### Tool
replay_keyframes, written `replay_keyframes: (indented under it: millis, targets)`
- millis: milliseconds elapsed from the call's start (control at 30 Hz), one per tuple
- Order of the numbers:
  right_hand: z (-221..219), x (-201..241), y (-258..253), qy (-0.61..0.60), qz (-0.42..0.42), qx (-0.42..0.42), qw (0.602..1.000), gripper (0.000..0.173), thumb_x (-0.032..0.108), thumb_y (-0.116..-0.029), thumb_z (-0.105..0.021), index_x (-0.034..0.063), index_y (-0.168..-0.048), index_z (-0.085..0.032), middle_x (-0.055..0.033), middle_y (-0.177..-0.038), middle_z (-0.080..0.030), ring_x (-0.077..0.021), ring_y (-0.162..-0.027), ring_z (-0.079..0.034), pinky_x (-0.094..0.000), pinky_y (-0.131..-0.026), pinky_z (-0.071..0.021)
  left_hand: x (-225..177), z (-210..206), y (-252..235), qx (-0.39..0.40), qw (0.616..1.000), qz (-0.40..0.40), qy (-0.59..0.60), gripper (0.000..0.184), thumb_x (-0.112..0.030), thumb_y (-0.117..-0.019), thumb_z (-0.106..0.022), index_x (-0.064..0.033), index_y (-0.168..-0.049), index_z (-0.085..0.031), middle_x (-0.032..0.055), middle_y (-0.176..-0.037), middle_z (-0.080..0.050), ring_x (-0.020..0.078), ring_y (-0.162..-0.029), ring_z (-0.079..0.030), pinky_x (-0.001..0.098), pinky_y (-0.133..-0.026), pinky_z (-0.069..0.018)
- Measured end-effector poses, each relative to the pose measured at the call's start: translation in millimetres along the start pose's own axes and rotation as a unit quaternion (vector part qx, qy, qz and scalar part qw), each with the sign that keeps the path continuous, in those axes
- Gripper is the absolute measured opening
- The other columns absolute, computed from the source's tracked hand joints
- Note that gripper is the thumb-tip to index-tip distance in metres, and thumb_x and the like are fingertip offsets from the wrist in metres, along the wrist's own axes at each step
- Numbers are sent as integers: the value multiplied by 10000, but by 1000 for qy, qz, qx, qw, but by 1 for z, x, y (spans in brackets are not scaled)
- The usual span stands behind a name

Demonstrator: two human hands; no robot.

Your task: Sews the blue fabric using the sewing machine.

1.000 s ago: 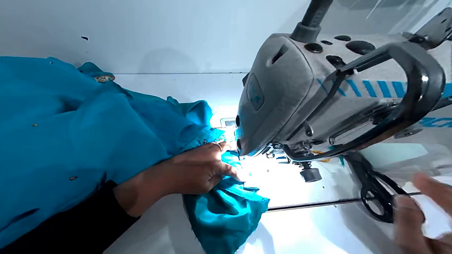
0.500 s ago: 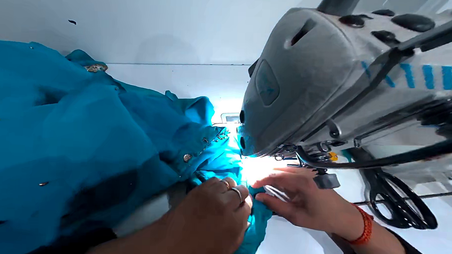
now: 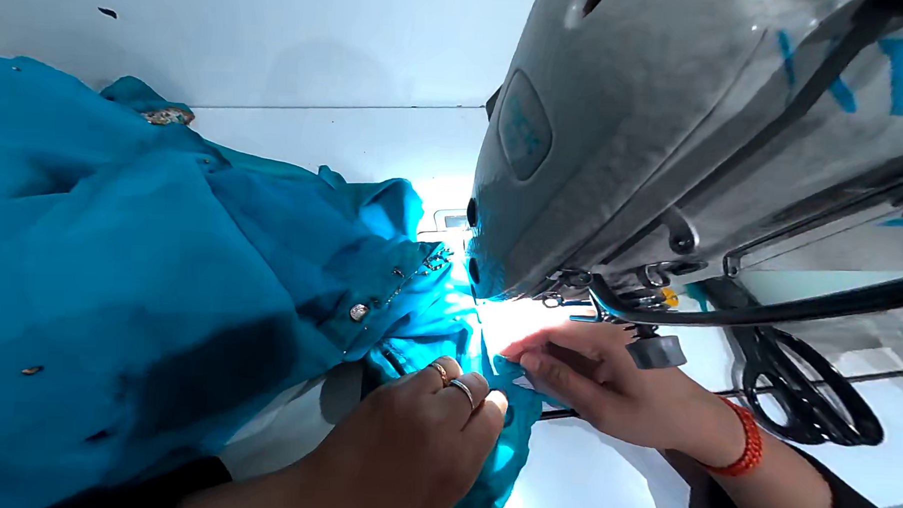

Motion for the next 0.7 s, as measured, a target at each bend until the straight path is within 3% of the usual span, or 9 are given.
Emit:
replay_keyframes:
  millis: [133, 300, 467, 567, 700]
  targets:
    - [-5, 2, 1, 39, 40, 0, 998, 172, 235, -969, -626, 111, -1031, -729, 53, -810, -688, 70, -642, -549, -92, -595, -470, -2, -1, 0, -6, 1000, -4, -8, 206, -157, -988, -554, -111, -1037, -749, 45, -970, -724, 196, -839, -660, 244, -702, -528]
    - [-7, 9, -3, 113, 88, -29, 989, 202, 233, -995, -586, 118, -946, -745, 47, -777, -656, 34, -698, -586, -112, -651, -494, -4, -3, 0, -5, 1000, 7, -26, 236, -172, -995, -537, -99, -1080, -745, 52, -976, -725, 201, -832, -656, 247, -707, -526]
    - [-6, 2, -3, -2, -1, -24, 1000, 178, 226, -994, -618, 102, -937, -732, 95, -713, -655, 91, -626, -572, -85, -589, -488, -1, -5, -2, -5, 999, 50, -5, 292, -271, -998, -531, -89, -1077, -746, 66, -974, -727, 216, -882, -688, 270, -756, -557]
    - [-4, 0, -3, -31, -38, -21, 999, 149, 230, -980, -633, 126, -931, -727, 118, -703, -642, 92, -618, -575, -84, -569, -489, 3, -6, -6, -32, 998, 55, -10, 325, -356, -998, -555, -104, -996, -760, 43, -884, -717, 183, -819, -682, 253, -697, -543]
    - [-4, -3, -1, -39, -60, -38, 997, 78, 213, -935, -675, 143, -948, -705, 117, -756, -669, 76, -650, -612, -97, -582, -523, 2, -7, -9, -52, 997, 30, -42, 220, -240, -1001, -578, -115, -917, -738, 24, -801, -692, 159, -700, -639, 244, -585, -489]
Point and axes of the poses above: each hand's wrist, its own y-axis away from the middle knuckle, its own z-axis out of the back of the hand, x = y × z, the point moved 5 cm from there along -y, towards the middle knuckle
